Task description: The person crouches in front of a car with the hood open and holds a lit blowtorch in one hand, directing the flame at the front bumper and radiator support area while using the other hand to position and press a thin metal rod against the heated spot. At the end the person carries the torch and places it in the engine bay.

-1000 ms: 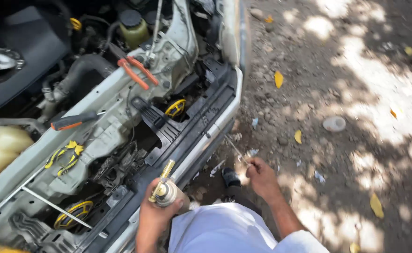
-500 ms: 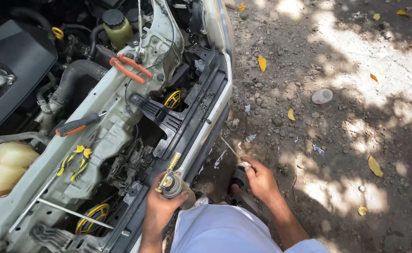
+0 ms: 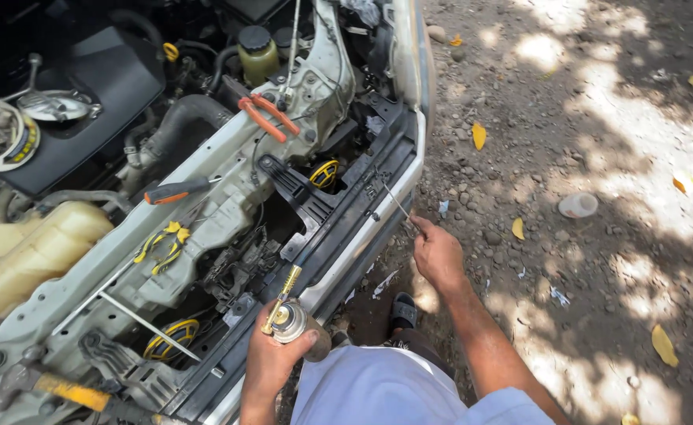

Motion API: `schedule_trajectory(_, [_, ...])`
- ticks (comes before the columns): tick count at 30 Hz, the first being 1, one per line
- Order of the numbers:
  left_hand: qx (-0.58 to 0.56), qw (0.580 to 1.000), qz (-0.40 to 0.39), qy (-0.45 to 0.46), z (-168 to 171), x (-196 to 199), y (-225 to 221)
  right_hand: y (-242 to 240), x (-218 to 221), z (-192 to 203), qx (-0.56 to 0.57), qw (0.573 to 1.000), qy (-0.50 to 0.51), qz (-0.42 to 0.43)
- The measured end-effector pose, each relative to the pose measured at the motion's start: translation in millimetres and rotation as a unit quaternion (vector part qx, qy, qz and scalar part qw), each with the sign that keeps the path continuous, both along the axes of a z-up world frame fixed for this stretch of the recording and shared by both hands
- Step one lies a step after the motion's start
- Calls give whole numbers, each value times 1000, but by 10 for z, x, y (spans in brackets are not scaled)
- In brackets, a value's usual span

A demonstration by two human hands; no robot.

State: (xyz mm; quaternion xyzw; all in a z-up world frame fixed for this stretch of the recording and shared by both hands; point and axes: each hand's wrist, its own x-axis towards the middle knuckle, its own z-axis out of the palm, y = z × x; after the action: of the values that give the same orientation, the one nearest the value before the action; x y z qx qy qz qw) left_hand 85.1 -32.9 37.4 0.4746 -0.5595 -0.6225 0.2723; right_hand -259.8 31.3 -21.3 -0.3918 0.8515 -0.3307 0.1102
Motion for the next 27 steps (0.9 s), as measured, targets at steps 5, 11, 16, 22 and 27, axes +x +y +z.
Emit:
schedule_trajectory(5, [26,999,35,29,-118,-27,17,76,136,177,114,993,-9,22])
schedule_trajectory(11, [27,996,43,69,-374,-185,24,401,199,116,48,991,-121,22])
schedule_trajectory(16, [22,996,85,35,-234,-317,28,737,-44,-411,16,962,-268,58])
schedule_trajectory(22, [35,983,129,128,98,-323,149,500,29,-96,17,843,-527,104])
schedule_trajectory(27, [8,978,207,-26,656,-569,285,-37,350,423,38,820,-504,269])
